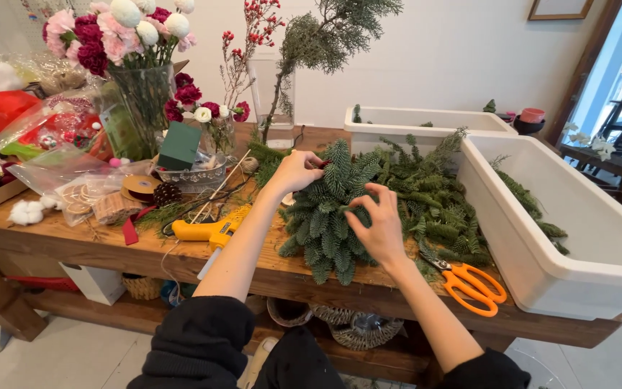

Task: The person arranges artificial pine branches and red decorative elements into a small tree shape on a wooden table. They use orange-handled scissors to trim the branches and a hot glue gun to secure the arrangement.

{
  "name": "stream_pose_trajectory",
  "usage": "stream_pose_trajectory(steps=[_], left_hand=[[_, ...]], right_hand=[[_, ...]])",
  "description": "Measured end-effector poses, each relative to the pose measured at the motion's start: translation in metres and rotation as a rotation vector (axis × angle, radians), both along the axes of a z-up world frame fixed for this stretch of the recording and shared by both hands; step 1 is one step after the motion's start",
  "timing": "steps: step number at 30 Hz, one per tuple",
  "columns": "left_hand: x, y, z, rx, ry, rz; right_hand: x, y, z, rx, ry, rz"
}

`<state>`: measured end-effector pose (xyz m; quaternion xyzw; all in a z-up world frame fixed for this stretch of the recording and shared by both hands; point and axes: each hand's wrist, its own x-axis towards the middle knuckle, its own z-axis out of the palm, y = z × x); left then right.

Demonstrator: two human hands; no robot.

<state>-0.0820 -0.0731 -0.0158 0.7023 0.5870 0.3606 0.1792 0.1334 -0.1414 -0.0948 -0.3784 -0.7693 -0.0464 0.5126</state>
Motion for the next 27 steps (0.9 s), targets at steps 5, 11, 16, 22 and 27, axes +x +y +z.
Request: stream_pose_trajectory(steps=[5, 11, 16, 22, 27], left_hand=[[-0.002, 0.009, -0.011, 0.159, 0.047, 0.024], [0.022, -0.067, -0.003, 0.421, -0.069, 0.013], [0.031, -0.093, -0.026, 0.474, -0.085, 0.066], [0.058, -0.095, -0.034, 0.69, 0.655, -0.019], [0.068, -0.072, -0.042, 0.593, 0.654, 0.105]], right_hand=[[0.015, -0.011, -0.001, -0.009, -0.034, 0.005], [0.008, -0.001, -0.006, -0.137, 0.124, 0.024], [0.015, 0.014, -0.011, -0.572, 0.58, 0.085], [0.019, 0.008, -0.022, -0.898, 0.731, 0.193], [0.015, -0.026, -0.001, -1.096, 0.783, 0.255]])
